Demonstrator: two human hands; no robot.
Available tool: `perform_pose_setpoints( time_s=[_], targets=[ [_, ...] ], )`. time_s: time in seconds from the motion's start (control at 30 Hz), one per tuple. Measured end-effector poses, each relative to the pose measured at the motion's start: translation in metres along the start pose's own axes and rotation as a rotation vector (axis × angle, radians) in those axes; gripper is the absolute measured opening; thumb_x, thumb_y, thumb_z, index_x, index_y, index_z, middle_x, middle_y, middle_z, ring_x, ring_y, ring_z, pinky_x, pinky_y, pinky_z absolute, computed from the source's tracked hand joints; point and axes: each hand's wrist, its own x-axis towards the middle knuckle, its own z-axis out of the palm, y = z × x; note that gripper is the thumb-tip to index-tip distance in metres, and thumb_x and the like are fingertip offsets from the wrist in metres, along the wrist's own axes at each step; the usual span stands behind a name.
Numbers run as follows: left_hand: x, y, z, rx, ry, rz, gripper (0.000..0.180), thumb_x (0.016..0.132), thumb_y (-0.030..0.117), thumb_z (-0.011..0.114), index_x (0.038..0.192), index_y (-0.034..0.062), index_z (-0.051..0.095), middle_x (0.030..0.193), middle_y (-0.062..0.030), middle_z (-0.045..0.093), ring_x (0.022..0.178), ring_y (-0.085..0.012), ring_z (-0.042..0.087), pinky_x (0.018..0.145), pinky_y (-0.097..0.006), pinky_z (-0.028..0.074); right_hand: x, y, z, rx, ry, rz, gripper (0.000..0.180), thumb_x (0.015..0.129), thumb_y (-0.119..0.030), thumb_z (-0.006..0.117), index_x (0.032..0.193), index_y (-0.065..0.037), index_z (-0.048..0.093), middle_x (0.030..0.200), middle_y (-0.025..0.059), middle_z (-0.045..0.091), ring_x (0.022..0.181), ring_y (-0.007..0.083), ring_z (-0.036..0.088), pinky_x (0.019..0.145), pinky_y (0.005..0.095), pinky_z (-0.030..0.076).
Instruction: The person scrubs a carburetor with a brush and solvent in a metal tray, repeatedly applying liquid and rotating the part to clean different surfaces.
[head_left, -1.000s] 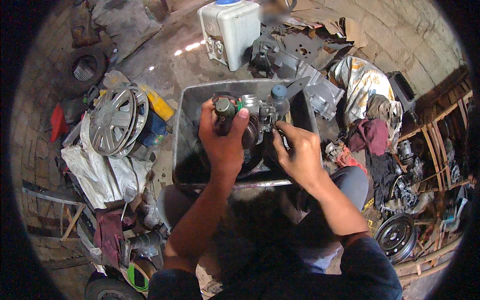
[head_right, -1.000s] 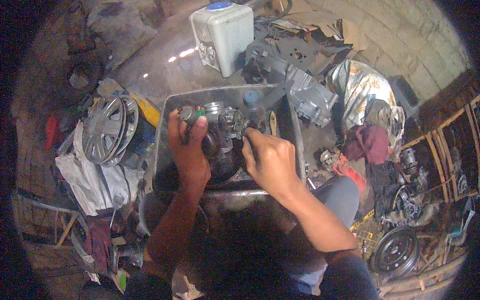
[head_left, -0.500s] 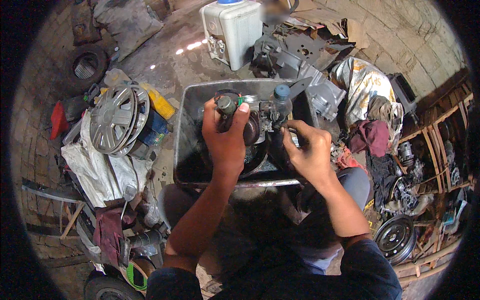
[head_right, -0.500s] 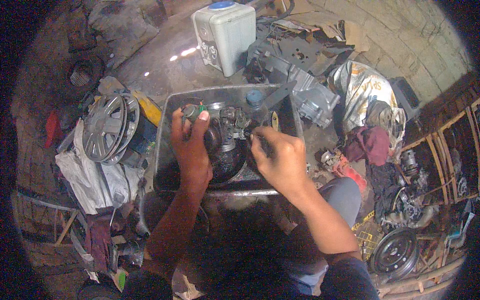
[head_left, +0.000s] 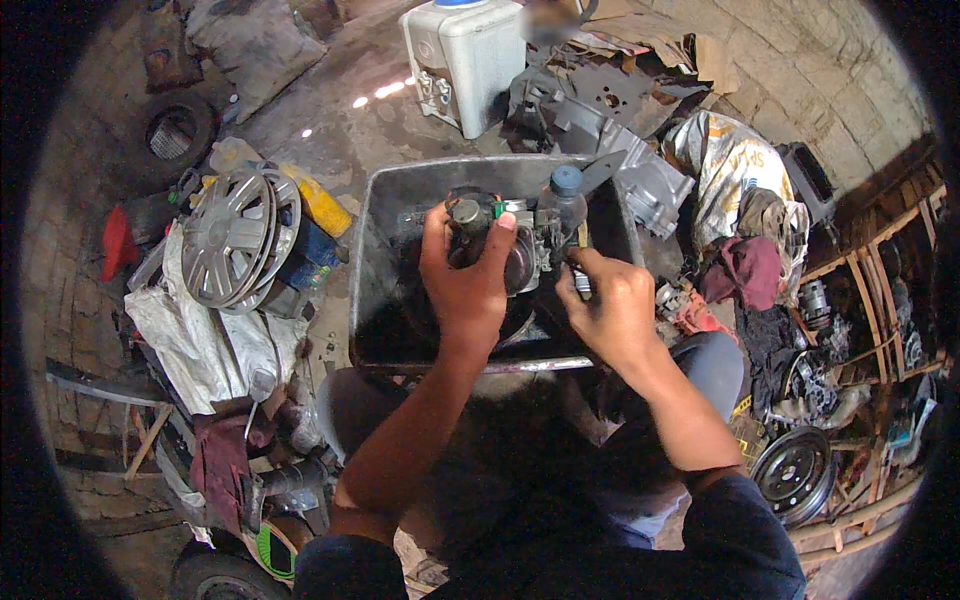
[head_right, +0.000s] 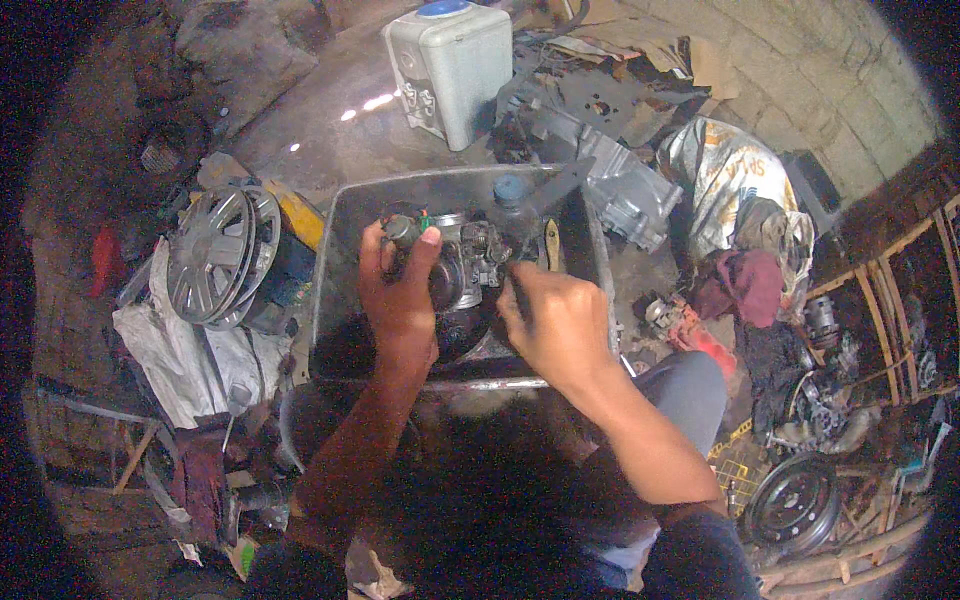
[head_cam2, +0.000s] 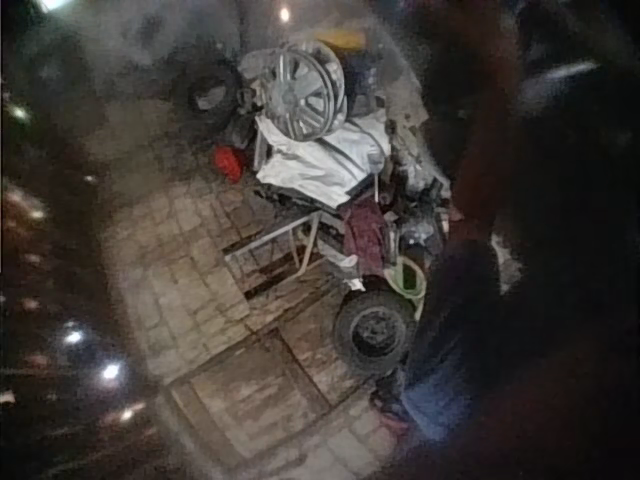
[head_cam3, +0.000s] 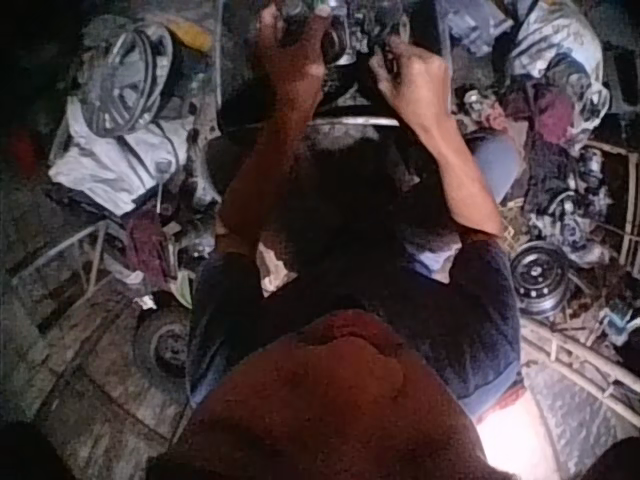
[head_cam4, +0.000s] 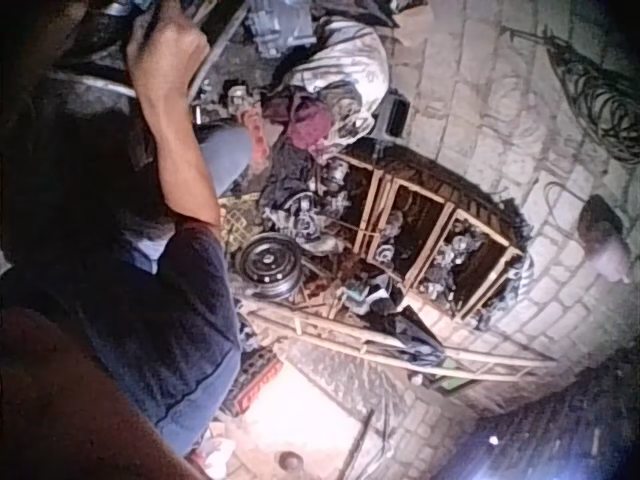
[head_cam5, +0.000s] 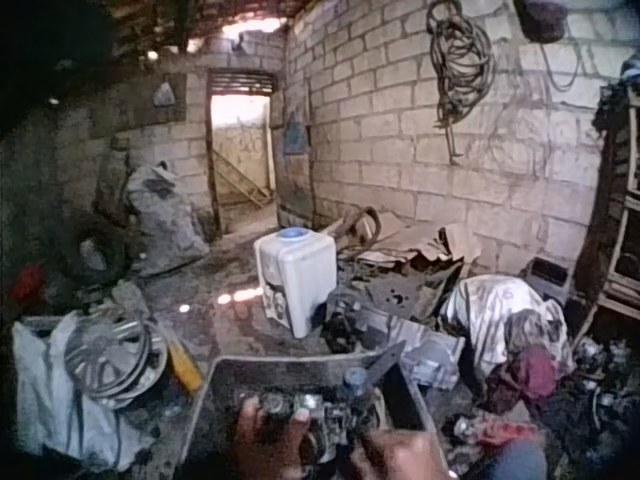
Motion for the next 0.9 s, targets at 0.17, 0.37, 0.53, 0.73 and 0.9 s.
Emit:
perform_pose_setpoints(
  time_s=[0.17,0.37,0.53,0.73,0.9],
  targets=[
    [0.007,0.004,-0.005,-0.099,0.007,-0.142,0.029,0.093,0.015,0.075,0.116,0.0060,0.059,0.106,-0.0040,0.064,0.096,-0.0125,0.059,0.083,-0.029,0.050,0.005,0.009,-0.003,0.131,0.067,0.054,0.016,0.082,-0.008,0.076,0.095,-0.001,0.074,0.080,0.0198,0.071,0.073,0.0373,0.072,0.067,0.0436,0.056],
    [0.008,0.014,-0.011,-0.088,-0.029,-0.270,0.043,0.095,0.034,0.068,0.128,0.0114,0.055,0.114,-0.0061,0.062,0.106,-0.0228,0.064,0.084,-0.044,0.056,0.013,0.015,-0.016,0.276,0.080,-0.018,0.011,0.083,-0.001,0.075,0.094,0.000,0.074,0.090,0.0173,0.073,0.075,0.0290,0.072,0.070,0.0338,0.055],
    [0.025,0.008,-0.030,-0.605,-0.340,-0.667,0.067,0.090,0.050,0.067,0.144,0.0163,0.046,0.135,-0.0138,0.060,0.119,-0.0337,0.064,0.096,-0.059,0.056,0.013,0.008,-0.019,0.389,0.150,0.054,0.011,0.086,0.000,0.075,0.097,0.000,0.075,0.093,0.0151,0.076,0.078,0.0245,0.073,0.071,0.0324,0.055],
    [0.024,0.014,-0.028,-0.590,-0.311,-0.720,0.056,0.091,0.058,0.060,0.126,0.0148,0.063,0.121,-0.0140,0.069,0.111,-0.0373,0.067,0.083,-0.061,0.059,0.011,0.003,-0.019,0.449,0.182,0.011,0.012,0.086,0.001,0.075,0.098,0.001,0.075,0.094,0.0148,0.076,0.081,0.0251,0.074,0.076,0.0330,0.056],
    [0.025,0.014,-0.026,-0.610,-0.287,-0.772,0.056,0.090,0.059,0.060,0.123,0.0140,0.065,0.118,-0.0138,0.069,0.107,-0.0367,0.068,0.076,-0.061,0.059,0.010,0.004,-0.018,0.443,0.190,-0.143,0.016,0.081,0.004,0.076,0.097,0.001,0.075,0.091,0.0148,0.074,0.083,0.0267,0.073,0.076,0.0342,0.056]
  ],
)
